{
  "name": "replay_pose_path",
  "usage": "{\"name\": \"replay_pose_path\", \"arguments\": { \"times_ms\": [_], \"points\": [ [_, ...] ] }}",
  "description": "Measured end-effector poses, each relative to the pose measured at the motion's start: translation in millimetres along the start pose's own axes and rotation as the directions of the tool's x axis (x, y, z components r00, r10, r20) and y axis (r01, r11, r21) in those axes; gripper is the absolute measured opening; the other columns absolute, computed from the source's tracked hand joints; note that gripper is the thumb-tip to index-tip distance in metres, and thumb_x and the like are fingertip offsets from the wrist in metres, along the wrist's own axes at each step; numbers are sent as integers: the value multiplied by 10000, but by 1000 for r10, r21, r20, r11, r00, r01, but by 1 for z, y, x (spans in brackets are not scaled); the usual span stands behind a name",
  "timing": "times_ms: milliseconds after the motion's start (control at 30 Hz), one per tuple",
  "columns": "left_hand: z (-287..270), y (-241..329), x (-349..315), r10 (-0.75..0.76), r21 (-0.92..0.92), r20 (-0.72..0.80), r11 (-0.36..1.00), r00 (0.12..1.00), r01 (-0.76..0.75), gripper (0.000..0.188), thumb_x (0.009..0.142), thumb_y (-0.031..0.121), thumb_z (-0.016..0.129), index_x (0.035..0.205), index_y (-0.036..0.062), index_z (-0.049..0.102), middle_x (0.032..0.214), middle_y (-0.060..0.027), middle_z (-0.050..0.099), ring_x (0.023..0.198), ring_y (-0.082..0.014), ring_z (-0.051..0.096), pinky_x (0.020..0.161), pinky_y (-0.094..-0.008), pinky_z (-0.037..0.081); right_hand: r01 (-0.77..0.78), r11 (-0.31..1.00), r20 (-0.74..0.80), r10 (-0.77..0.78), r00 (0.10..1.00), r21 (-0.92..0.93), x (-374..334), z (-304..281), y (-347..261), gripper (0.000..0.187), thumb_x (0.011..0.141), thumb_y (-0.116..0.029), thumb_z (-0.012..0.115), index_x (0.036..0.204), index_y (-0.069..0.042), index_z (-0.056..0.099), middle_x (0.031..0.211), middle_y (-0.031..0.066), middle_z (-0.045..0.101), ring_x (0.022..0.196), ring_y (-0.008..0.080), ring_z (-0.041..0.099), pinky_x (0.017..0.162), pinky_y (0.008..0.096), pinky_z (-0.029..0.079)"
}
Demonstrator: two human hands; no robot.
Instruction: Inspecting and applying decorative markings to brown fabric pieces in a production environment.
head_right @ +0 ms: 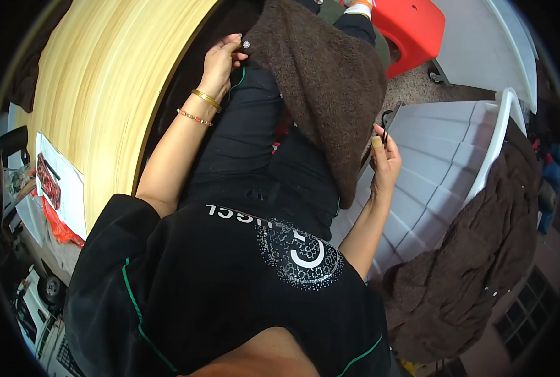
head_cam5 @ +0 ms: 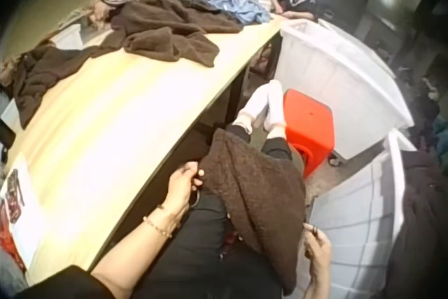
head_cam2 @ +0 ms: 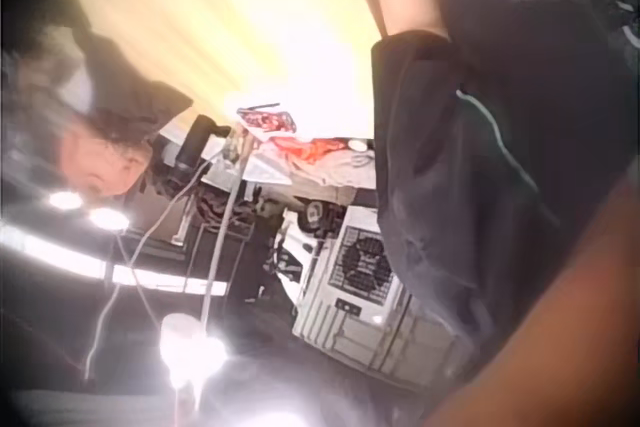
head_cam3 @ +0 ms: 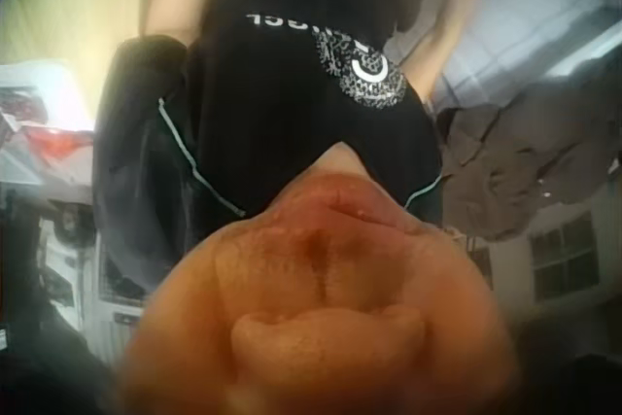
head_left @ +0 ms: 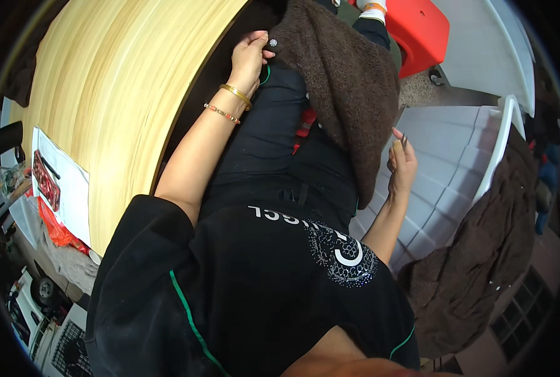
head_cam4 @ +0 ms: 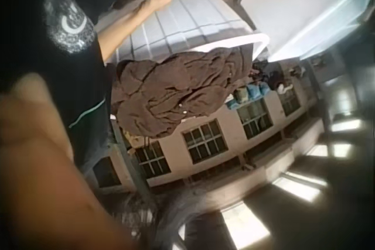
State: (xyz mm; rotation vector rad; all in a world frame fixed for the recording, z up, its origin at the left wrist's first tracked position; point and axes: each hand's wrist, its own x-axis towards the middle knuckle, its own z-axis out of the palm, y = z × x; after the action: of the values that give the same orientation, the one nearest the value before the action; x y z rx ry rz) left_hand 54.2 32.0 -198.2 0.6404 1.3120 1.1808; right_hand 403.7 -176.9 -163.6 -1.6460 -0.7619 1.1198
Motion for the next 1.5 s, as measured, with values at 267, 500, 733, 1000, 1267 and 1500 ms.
{"name": "replay_pose_path", "arguments": {
  "times_ms": [267,500,733,1000,1267,1500],
  "points": [
    [-20,-6,2,-152,-34,157,987,976,160,232,1003,250,652,1117,51,683,996,-23,667,669,-93,652,561,-193,456,59,994,33,-56,998,-92,8,20,-37,432,1001,-253,673,1332,17,614,681,-84,443,539,0,323,488,177,203],
    [-25,4,-1,-153,-34,291,985,944,170,215,1007,275,661,1121,95,692,952,39,687,777,-62,687,632,-183,486,189,955,177,-150,973,-228,13,53,-57,462,979,-201,695,1362,36,597,837,-34,559,699,26,448,604,192,305],
    [-31,-4,1,-5,18,300,1000,954,0,288,1042,297,601,1199,72,689,1007,24,691,831,-68,699,718,-191,520,209,926,268,-125,955,-314,18,77,-66,482,950,-96,722,1369,81,565,1370,175,617,1268,213,565,1076,338,417],
    [-31,-5,-3,65,-67,270,997,961,-49,339,1044,338,586,1208,63,699,1078,14,685,876,-64,662,787,-211,517,311,898,317,-210,925,-311,28,107,-88,494,953,-83,714,1388,80,547,1366,140,614,1194,172,577,1033,305,431],
    [-36,-17,5,264,79,308,950,914,-302,312,1036,304,601,1224,76,701,1059,28,694,874,-54,610,812,-217,497,454,818,426,-292,857,-353,41,175,-99,350,972,-70,683,1303,-2,591,966,-41,509,875,52,468,782,188,382],
    [-32,-20,4,253,38,312,960,916,-278,333,1068,318,541,1242,74,687,1125,43,687,928,-45,584,856,-210,481,570,721,474,-372,798,-395,64,209,-104,332,906,-125,746,1205,-4,663,919,47,627,857,123,595,771,277,487]
  ]
}}
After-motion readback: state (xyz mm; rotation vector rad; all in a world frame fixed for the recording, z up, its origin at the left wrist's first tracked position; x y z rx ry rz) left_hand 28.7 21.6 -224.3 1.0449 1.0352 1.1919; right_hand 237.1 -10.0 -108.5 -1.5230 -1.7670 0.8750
